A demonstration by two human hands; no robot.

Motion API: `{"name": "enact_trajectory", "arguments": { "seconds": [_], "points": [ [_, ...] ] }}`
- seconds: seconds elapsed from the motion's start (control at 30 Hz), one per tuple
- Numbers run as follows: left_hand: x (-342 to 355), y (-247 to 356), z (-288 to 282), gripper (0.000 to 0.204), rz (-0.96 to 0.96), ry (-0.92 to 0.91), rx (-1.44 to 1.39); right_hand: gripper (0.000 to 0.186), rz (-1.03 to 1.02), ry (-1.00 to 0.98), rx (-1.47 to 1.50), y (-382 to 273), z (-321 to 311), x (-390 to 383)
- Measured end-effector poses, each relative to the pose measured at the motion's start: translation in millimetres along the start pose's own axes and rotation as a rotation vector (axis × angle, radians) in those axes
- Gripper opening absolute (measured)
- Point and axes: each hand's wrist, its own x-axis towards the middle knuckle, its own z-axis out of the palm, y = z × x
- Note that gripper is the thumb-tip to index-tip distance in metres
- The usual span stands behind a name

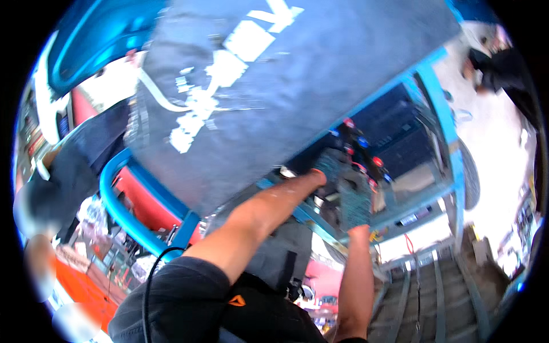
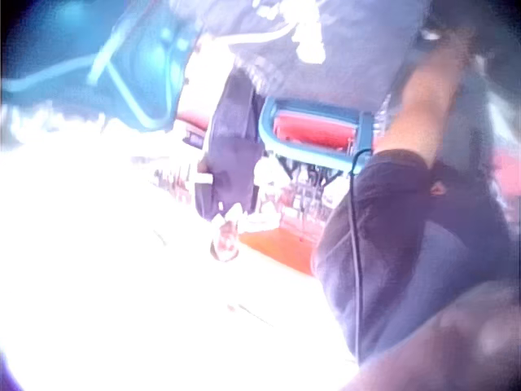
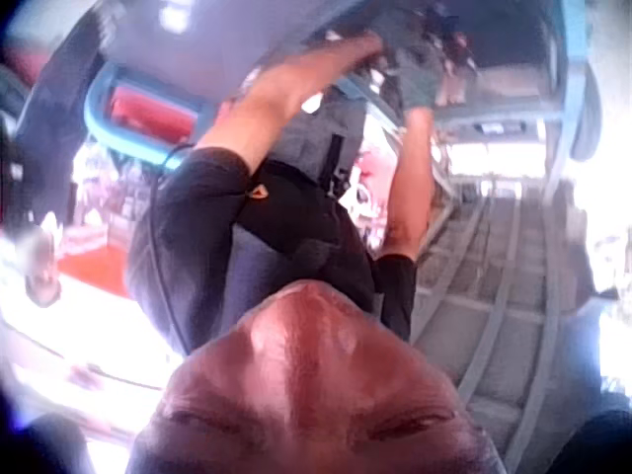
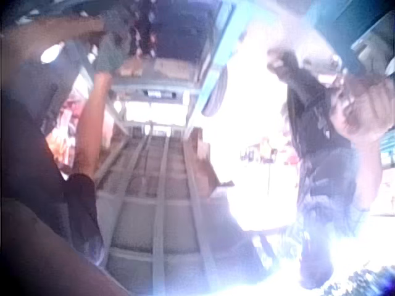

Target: The person uses a screwdriver to tighten and adjust electrical connections on a series of batteries installed in a blue three-wheeled vehicle. After securing the connections, the person closes the battery compartment cover and moves around the workshop area.

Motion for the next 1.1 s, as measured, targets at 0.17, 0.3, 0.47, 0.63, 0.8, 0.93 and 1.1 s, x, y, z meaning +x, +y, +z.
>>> {"name": "enact_trajectory", "arguments": {
  "seconds": [0.17, 0.3, 0.47, 0.63, 0.8, 0.93, 1.1],
  "points": [
    [-40.1, 51.6, -17.4, 0.029, -0.009, 0.037, 0.367, 0.026, -0.196, 0.037, -0.162, -35.9, -2.2, -21.9],
    [-78.8, 135.7, -79.3, 0.024, 0.149, -0.457, 0.900, 0.041, -0.076, 0.319, 0.151, -102.6, 14.5, -64.1],
    [-192.5, 273.4, -214.6, 0.014, 0.584, -0.210, 0.622, 0.050, -0.187, 0.334, 0.513, -111.1, 17.5, -100.3],
    [-246.9, 254.6, -345.6, 0.018, 0.446, 0.439, 0.644, 0.034, -0.072, 0.201, 0.398, -66.6, 30.9, -107.8],
    [-233.7, 211.0, -395.5, 0.038, 0.349, 0.640, 1.020, 0.032, 0.036, 0.176, 0.524, -50.3, 68.0, -117.1],
    [-212.6, 198.0, -401.5, 0.059, 0.237, 0.607, 0.843, 0.033, 0.063, 0.177, 0.439, -45.7, 78.0, -121.0],
    [-209.8, 197.5, -401.9, 0.035, 0.279, 0.545, 0.825, 0.036, 0.054, 0.203, 0.483, -54.7, 91.1, -120.1]
  ]
}}
